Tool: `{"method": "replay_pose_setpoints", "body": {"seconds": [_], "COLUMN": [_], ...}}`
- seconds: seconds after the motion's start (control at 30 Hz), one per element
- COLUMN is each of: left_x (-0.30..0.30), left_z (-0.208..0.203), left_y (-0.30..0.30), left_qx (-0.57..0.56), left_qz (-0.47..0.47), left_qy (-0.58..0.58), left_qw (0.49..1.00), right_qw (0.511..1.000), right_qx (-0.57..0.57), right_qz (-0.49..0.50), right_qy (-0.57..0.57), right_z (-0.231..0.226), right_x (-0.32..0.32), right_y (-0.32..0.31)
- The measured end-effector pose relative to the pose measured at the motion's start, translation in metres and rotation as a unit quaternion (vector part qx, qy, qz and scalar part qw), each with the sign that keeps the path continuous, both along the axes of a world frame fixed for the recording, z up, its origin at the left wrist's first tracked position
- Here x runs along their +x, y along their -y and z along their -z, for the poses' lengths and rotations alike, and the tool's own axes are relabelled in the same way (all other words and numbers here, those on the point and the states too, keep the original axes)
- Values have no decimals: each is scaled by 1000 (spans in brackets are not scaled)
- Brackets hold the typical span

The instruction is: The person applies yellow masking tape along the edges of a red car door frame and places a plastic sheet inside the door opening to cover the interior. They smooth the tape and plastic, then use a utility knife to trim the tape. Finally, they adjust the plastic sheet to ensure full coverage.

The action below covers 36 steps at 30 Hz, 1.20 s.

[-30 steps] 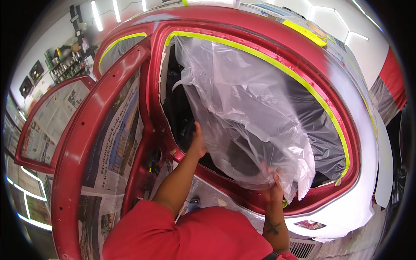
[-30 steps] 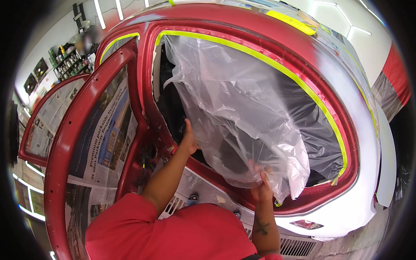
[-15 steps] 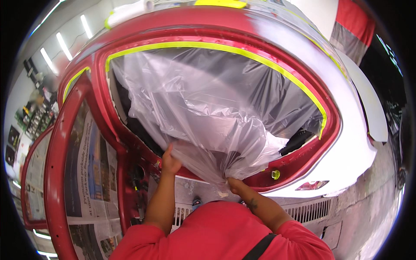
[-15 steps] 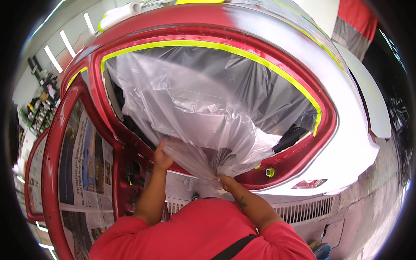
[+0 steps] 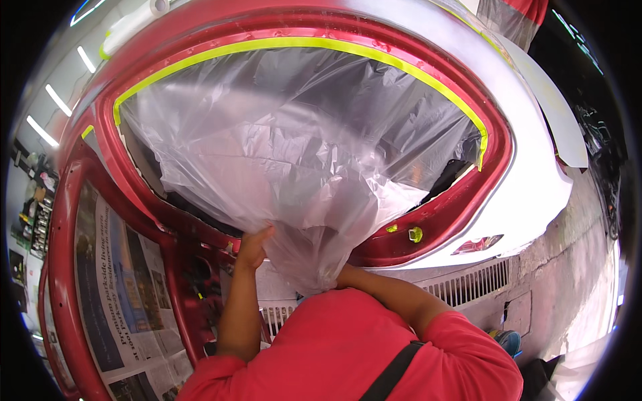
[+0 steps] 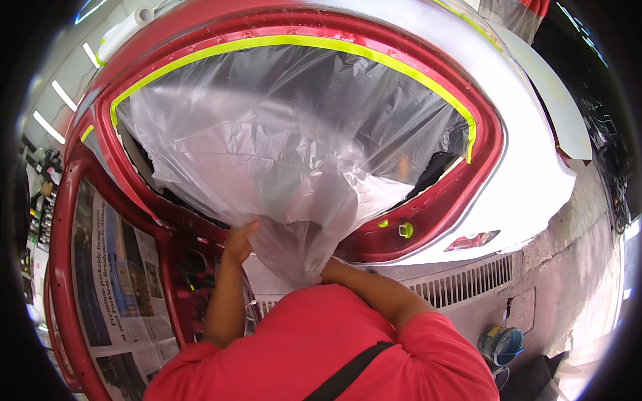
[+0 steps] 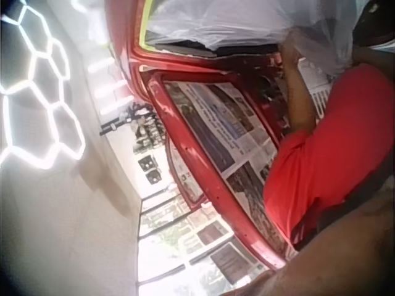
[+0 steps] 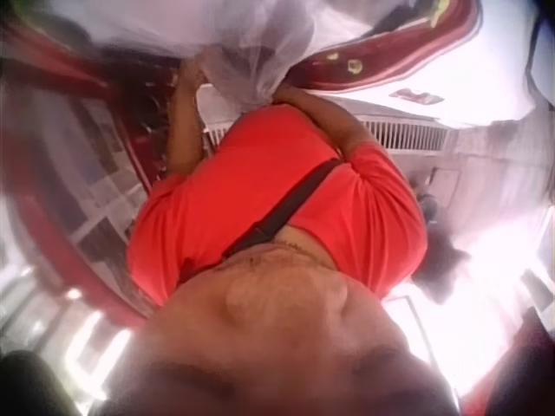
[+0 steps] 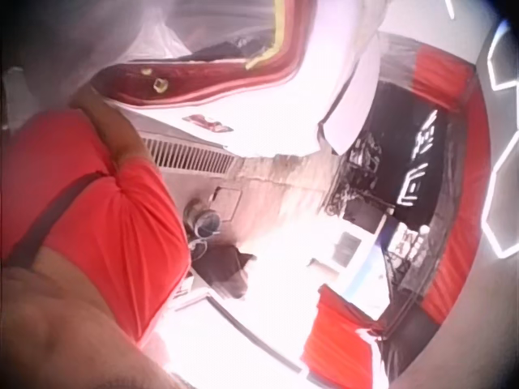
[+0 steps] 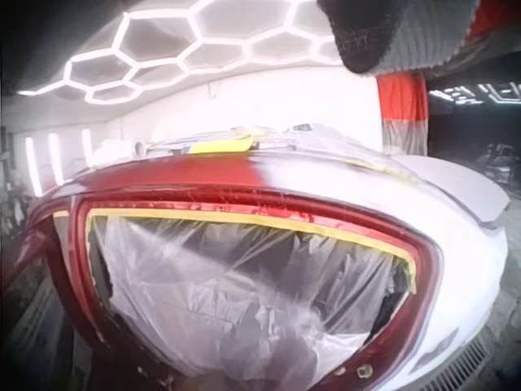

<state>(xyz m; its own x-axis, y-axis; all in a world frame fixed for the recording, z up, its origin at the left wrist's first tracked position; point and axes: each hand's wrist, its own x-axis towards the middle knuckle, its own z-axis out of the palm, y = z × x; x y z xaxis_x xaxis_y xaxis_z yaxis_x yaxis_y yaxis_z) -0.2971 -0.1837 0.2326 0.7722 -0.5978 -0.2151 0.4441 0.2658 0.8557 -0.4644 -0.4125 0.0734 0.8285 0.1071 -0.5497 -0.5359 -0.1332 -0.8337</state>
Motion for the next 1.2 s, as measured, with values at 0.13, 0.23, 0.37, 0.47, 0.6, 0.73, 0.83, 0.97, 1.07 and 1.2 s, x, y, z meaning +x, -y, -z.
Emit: {"method": "replay_pose_setpoints", "body": {"seconds": [0.13, 0.23, 0.37, 0.47, 0.6, 0.73, 0.83, 0.97, 1.07, 1.2], "left_x": [3, 16, 13, -5, -27, -41, -40, -11, 16, 49], "left_z": [-51, -53, -36, -9, 12, 16, 17, 36, -23, -52], "left_y": [44, 51, 40, 6, -14, -6, -6, -25, 4, 30], "left_qx": [-251, -182, -146, -149, -130, -113, -147, -189, -179, -160], "left_qz": [18, 13, -4, -54, -109, -148, -186, -163, -83, -33], "left_qy": [-113, -59, -79, -101, -105, -183, -206, -173, -113, -57], "left_qw": [961, 981, 986, 982, 980, 965, 949, 953, 974, 985], "right_qw": [996, 989, 990, 993, 923, 952, 918, 876, 888, 898], "right_qx": [-52, -81, -81, 102, 384, 285, 366, 453, 446, 419], "right_qz": [-31, -50, -16, 31, 22, 98, 149, 119, 28, 20], "right_qy": [70, 115, 116, 57, 5, 46, -9, -114, -108, -131], "right_z": [8, 11, 13, -30, -151, -180, -132, -108, -43, -35], "right_x": [1, -5, -11, 11, 64, 84, 83, 55, 49, 39], "right_y": [-7, -9, 15, 51, 83, 42, 30, 22, 34, 16]}}
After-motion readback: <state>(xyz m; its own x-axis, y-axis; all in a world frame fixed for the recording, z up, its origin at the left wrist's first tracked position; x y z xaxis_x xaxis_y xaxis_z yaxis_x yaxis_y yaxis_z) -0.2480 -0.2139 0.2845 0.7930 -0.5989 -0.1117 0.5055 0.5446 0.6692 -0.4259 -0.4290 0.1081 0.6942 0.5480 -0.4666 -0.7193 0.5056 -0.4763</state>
